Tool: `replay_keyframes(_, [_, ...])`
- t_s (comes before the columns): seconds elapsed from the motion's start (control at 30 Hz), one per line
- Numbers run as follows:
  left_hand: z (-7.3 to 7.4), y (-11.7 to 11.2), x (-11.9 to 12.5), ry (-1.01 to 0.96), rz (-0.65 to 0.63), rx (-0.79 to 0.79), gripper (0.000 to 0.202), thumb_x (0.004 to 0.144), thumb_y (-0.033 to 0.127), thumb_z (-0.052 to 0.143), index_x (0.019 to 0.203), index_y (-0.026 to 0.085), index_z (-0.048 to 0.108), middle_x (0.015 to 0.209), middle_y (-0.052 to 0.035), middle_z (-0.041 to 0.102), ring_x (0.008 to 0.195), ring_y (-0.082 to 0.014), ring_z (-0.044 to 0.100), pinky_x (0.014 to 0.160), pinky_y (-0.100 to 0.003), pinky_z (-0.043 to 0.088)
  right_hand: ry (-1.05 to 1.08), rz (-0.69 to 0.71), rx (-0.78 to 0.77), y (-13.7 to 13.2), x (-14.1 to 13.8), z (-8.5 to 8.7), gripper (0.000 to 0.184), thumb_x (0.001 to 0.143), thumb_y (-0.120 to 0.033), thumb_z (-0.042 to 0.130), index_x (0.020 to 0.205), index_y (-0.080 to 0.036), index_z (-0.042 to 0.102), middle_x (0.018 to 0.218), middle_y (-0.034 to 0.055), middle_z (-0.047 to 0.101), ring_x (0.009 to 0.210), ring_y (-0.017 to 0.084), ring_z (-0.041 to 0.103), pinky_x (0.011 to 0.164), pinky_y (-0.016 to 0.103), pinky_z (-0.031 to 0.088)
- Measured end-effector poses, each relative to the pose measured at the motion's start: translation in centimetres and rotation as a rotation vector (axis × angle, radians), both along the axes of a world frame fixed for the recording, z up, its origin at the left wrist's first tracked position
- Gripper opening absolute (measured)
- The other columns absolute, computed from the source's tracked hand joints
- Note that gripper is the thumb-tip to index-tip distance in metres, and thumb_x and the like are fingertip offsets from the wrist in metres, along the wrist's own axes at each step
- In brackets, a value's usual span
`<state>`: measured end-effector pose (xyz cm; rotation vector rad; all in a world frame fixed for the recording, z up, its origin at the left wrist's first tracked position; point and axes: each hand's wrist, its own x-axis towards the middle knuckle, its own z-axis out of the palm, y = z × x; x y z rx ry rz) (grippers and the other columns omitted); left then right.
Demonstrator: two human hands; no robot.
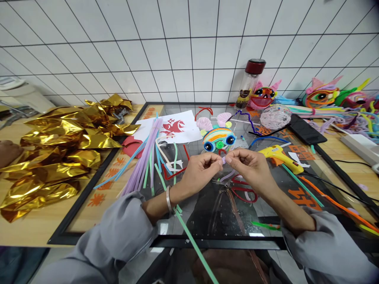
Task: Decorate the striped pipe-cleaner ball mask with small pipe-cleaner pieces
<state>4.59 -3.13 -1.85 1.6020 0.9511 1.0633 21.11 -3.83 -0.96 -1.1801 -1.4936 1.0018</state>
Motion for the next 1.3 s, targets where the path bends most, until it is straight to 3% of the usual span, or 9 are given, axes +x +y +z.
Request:
replay_keyframes(0.1, [-0.5,0.3,0.2,-0.094,0.068,-0.067,0.024,0.082,0.034,0.060,0.069,0.014,0.062,0.061,0.0012,0.058,0.050,-0.0064,0.045,0.049,-0.020,0.036,0.005,-0.104,0.062,-0.3,-0.3,-0.3,0.020,0.079,-0.035,0.066,0.071,-0.017,0.069,0.066,0.0001,0.060,0.060,0.011,0.048,0.058,0.025,0.037])
replay_keyframes(0.2, [-0.8,0.4,0.3,-0.190,0.111,-0.103,0.025,0.083,0.037,0.061,0.073,0.014,0.063,0.066,0.0003,0.062,0.050,-0.0055,0.046,0.048,-0.019,0.038,-0.122,-0.211,0.227,-0.9,-0.7,-0.5,0.014,0.082,-0.029,0.063,0.075,-0.018,0.069,0.066,-0.0006,0.058,0.059,0.011,0.048,0.058,0.025,0.039])
replay_keyframes(0.33, [-1.2,0.0,0.6,-0.177,0.141,-0.027,0.023,0.084,0.034,0.061,0.074,0.014,0.062,0.063,0.0020,0.058,0.052,-0.0054,0.046,0.051,-0.019,0.039,-0.269,-0.221,0.400,-1.5,-1.4,-0.6,0.011,0.084,-0.021,0.060,0.081,-0.018,0.070,0.069,-0.0001,0.061,0.060,0.011,0.051,0.058,0.025,0.041])
replay_keyframes(0.67, [-1.4,-0.4,0.7,-0.110,0.077,0.038,0.023,0.086,0.034,0.059,0.084,0.013,0.069,0.064,-0.0002,0.059,0.057,-0.0086,0.052,0.055,-0.020,0.044,-0.225,-0.226,0.420,-1.3,-1.4,-0.9,0.010,0.084,-0.019,0.062,0.083,-0.018,0.071,0.068,-0.0006,0.062,0.060,0.011,0.054,0.056,0.024,0.043])
replay_keyframes(1.0, [-0.8,-0.4,0.8,-0.118,0.079,-0.007,0.029,0.087,0.034,0.056,0.070,0.013,0.066,0.060,0.0000,0.060,0.053,-0.0077,0.053,0.051,-0.018,0.045,-0.455,-0.260,0.701,-1.2,-1.3,-1.4,0.013,0.087,-0.014,0.057,0.090,-0.017,0.069,0.074,0.0038,0.064,0.068,0.014,0.061,0.064,0.027,0.049])
replay_keyframes(1.13, [-0.8,-0.3,0.8,-0.112,0.100,-0.024,0.029,0.085,0.034,0.057,0.066,0.013,0.064,0.058,0.0004,0.059,0.052,-0.0076,0.052,0.051,-0.018,0.046,-0.555,-0.257,0.758,-1.0,-1.1,-1.8,0.014,0.087,-0.016,0.059,0.097,-0.017,0.068,0.078,0.0053,0.067,0.071,0.016,0.063,0.064,0.029,0.049])
replay_keyframes(1.3, [-0.7,-0.3,0.8,-0.082,0.082,-0.004,0.028,0.086,0.033,0.055,0.069,0.014,0.066,0.061,0.0001,0.060,0.054,-0.0083,0.052,0.051,-0.018,0.045,-0.538,-0.249,0.782,-1.0,-1.1,-1.5,0.013,0.087,-0.014,0.057,0.092,-0.017,0.069,0.075,0.0044,0.067,0.070,0.015,0.064,0.062,0.027,0.049])
